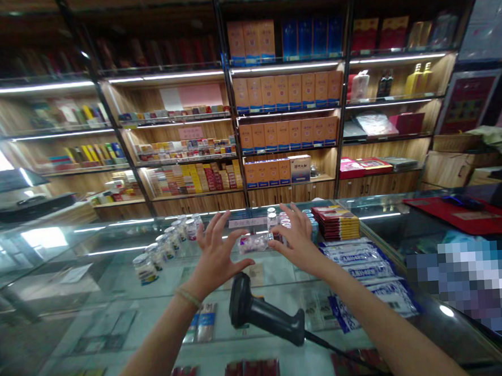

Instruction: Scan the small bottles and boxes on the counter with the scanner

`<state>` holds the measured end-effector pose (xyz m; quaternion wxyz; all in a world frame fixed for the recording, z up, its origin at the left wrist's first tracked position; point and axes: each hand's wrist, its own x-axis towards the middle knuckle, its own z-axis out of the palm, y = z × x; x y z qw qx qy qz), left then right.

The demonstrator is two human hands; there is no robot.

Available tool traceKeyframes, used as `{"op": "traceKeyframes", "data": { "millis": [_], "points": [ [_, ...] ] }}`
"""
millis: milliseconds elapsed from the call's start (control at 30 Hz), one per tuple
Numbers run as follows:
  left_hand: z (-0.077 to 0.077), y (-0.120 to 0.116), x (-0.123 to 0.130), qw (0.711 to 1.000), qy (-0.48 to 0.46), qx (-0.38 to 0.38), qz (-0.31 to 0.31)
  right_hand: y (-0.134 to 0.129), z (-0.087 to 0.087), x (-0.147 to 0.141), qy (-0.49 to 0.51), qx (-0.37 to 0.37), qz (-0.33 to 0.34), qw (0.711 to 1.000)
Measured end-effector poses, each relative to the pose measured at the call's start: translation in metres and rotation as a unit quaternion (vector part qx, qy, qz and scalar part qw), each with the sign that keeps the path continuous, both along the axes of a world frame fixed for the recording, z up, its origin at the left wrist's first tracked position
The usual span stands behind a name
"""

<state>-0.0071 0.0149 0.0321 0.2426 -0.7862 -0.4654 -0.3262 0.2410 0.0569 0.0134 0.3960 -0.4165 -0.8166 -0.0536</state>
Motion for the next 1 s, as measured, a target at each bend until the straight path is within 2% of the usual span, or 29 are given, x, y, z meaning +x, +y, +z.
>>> {"op": "traceKeyframes", "data": {
  "millis": [133,333,533,667,867,1000],
  "points": [
    [-0.0024,0.0006,-0.0004,0.996,0.003,0.089,-0.012,-0.0014,0.0003,-0.0009,0.016,-0.013,0.004,1.0],
    [-0.0015,-0.0003,0.0005,0.993,-0.008,0.116,-0.015,-0.0018,0.0019,0.0005,-0.01,-0.002,-0.009,1.0],
    [-0.0011,-0.0006,0.0005,0.994,-0.012,0.107,-0.017,-0.0039,0.0021,0.0031,-0.039,0.077,-0.04,0.995],
    [-0.0001,-0.0012,-0.0001,0.996,-0.022,0.091,-0.013,-0.0042,-0.0002,0.0038,-0.053,0.128,-0.037,0.99],
    [0.0011,-0.0016,-0.0011,0.996,-0.022,0.085,-0.016,-0.0014,-0.0061,0.002,-0.061,0.16,-0.041,0.984],
    [-0.0007,0.001,-0.0047,0.995,-0.026,0.092,-0.014,0.0001,0.0006,-0.0022,-0.078,0.171,-0.052,0.981]
  ]
}}
